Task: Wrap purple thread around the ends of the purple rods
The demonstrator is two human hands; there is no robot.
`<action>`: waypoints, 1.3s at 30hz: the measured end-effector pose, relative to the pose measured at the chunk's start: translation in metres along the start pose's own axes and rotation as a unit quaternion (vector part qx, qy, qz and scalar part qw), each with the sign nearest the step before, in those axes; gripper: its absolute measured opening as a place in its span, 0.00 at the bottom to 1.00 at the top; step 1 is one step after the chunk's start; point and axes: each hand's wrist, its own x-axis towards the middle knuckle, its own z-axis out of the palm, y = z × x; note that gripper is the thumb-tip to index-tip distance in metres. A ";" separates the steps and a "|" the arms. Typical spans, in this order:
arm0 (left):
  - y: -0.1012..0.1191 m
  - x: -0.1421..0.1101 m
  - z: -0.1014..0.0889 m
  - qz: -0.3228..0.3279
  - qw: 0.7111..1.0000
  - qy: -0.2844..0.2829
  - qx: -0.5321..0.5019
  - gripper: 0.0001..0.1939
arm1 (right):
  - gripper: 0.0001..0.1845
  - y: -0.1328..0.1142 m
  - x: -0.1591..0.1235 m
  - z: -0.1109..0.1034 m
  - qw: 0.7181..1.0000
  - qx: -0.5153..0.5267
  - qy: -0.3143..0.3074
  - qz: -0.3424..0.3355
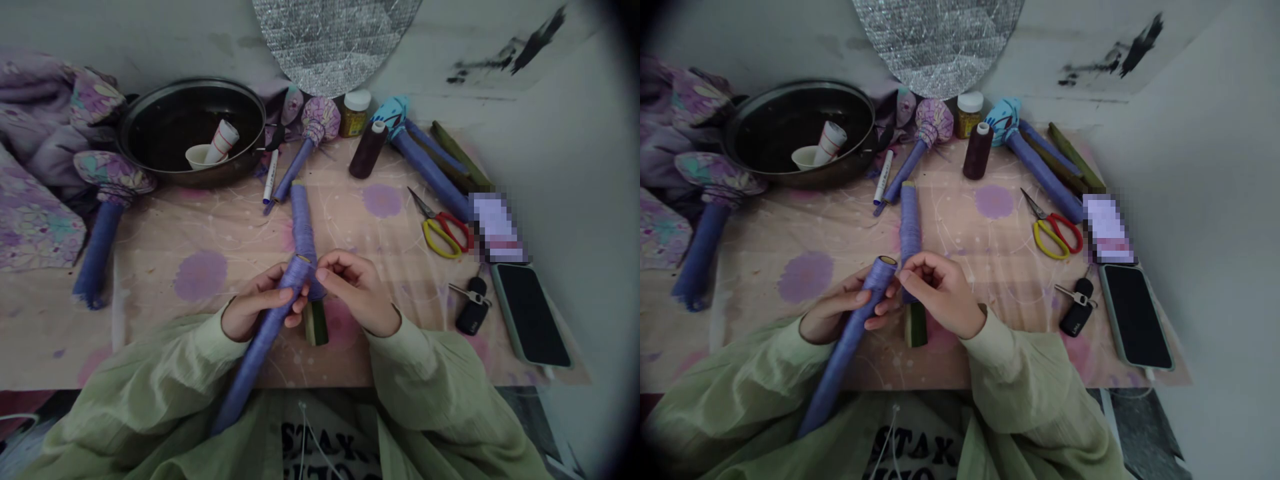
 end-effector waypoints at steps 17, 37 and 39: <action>0.007 -0.001 0.002 -0.070 0.997 -0.033 0.004 0.13 | 0.07 -0.005 -0.001 0.001 1.000 0.006 -0.003 -0.004; 0.006 -0.004 0.001 -0.035 0.998 -0.048 -0.013 0.12 | 0.10 -0.001 -0.002 0.001 0.999 -0.038 -0.012 -0.013; 0.004 -0.005 -0.001 0.006 0.999 -0.050 0.003 0.15 | 0.10 -0.001 -0.002 0.002 0.999 -0.038 -0.010 -0.021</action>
